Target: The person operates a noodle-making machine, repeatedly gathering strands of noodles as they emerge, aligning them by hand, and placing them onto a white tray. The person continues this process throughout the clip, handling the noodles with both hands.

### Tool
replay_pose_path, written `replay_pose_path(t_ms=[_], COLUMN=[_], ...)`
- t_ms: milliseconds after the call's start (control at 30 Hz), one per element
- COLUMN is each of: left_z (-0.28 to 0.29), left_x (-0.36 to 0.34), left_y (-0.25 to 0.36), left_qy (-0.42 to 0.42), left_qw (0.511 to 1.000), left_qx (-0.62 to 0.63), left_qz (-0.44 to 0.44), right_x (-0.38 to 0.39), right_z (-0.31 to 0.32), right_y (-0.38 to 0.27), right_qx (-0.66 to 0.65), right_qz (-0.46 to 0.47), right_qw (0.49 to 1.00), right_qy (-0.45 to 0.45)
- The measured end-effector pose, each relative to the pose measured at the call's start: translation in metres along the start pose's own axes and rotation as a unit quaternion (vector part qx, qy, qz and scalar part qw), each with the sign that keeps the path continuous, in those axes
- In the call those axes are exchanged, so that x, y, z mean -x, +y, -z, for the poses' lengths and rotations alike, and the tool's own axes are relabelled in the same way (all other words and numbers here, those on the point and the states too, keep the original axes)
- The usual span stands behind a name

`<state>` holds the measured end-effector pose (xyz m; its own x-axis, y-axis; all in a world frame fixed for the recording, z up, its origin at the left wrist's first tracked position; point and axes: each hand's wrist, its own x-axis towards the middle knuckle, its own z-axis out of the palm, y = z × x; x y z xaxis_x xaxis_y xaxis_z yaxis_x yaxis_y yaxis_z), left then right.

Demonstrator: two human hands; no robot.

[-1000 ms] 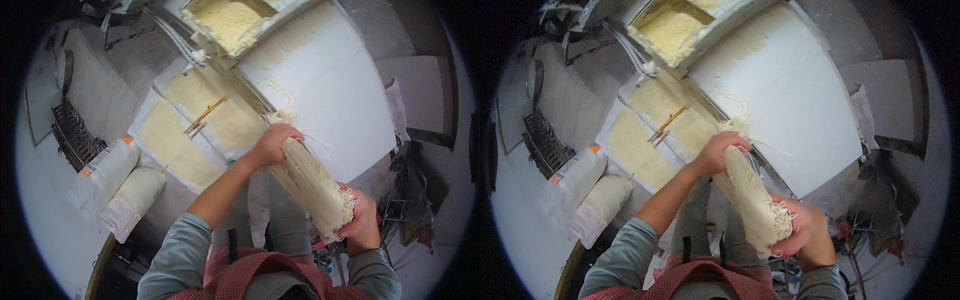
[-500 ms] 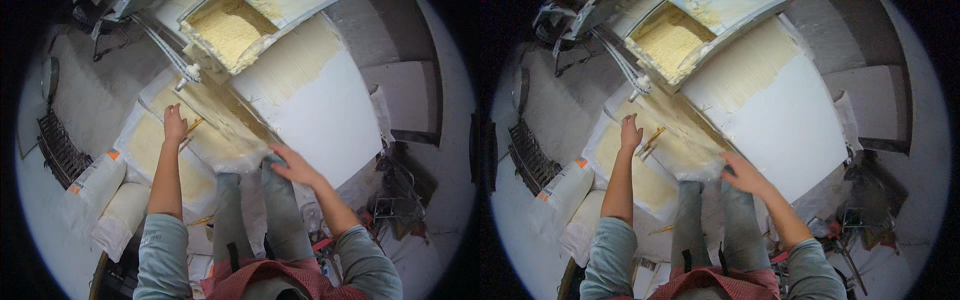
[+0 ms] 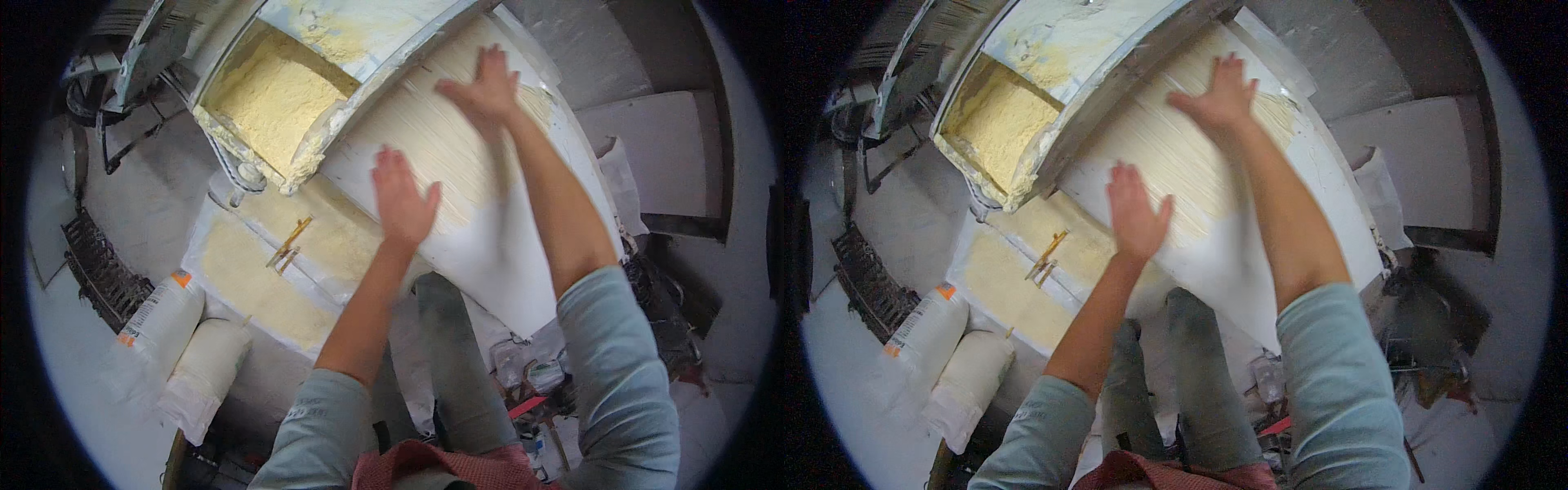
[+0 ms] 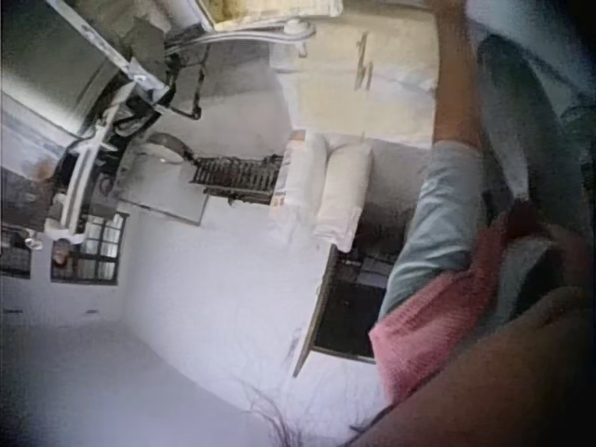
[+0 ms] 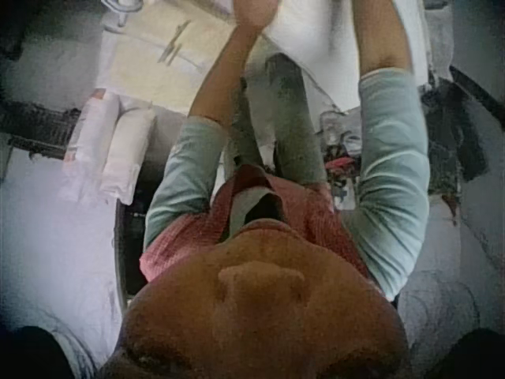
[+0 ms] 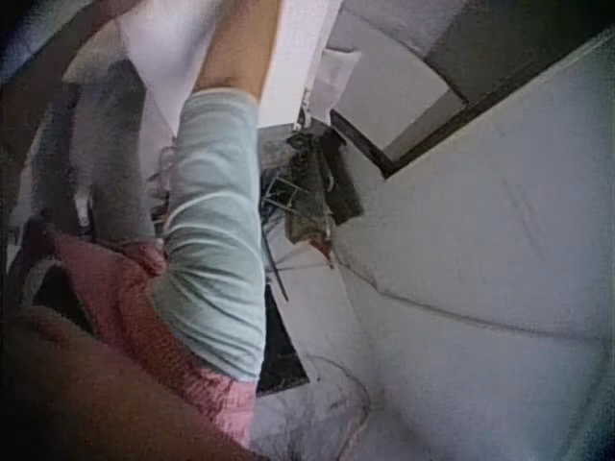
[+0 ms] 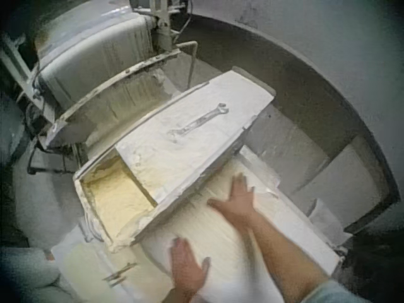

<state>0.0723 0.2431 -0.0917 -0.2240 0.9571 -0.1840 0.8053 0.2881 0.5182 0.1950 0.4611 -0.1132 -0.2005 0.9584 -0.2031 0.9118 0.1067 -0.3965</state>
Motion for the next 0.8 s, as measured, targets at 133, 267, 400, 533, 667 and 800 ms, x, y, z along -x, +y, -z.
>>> replay_pose_path(t_ms=[133,267,400,533,667,800], left_z=[-0.041,-0.064,-0.065,-0.030,0.008,0.017], left_x=[-0.005,0.048,0.135,0.200,0.219,0.217], left_y=[0.043,0.061,0.065,0.046,0.035,0.030], left_qy=[-0.070,-0.218,-0.218,-0.402,-0.492,-0.471], left_qw=[0.978,0.955,0.945,0.892,0.858,0.876], left_qx=[-0.001,0.125,0.116,0.023,0.031,0.004], left_qz=[-0.194,-0.158,-0.215,-0.207,-0.145,-0.105], right_x=[0.083,0.135,0.219,0.336,0.433,0.424], right_z=[-0.034,-0.028,-0.029,-0.037,-0.042,-0.037], right_y=[-0.031,0.000,0.084,0.195,0.276,0.264], right_qx=[-0.090,-0.212,-0.232,-0.139,0.145,-0.115], right_qz=[0.212,0.242,-0.028,-0.130,-0.262,-0.466], right_qw=[0.972,0.947,0.972,0.975,0.948,0.876], right_qy=[-0.044,-0.017,-0.019,0.113,0.105,0.055])
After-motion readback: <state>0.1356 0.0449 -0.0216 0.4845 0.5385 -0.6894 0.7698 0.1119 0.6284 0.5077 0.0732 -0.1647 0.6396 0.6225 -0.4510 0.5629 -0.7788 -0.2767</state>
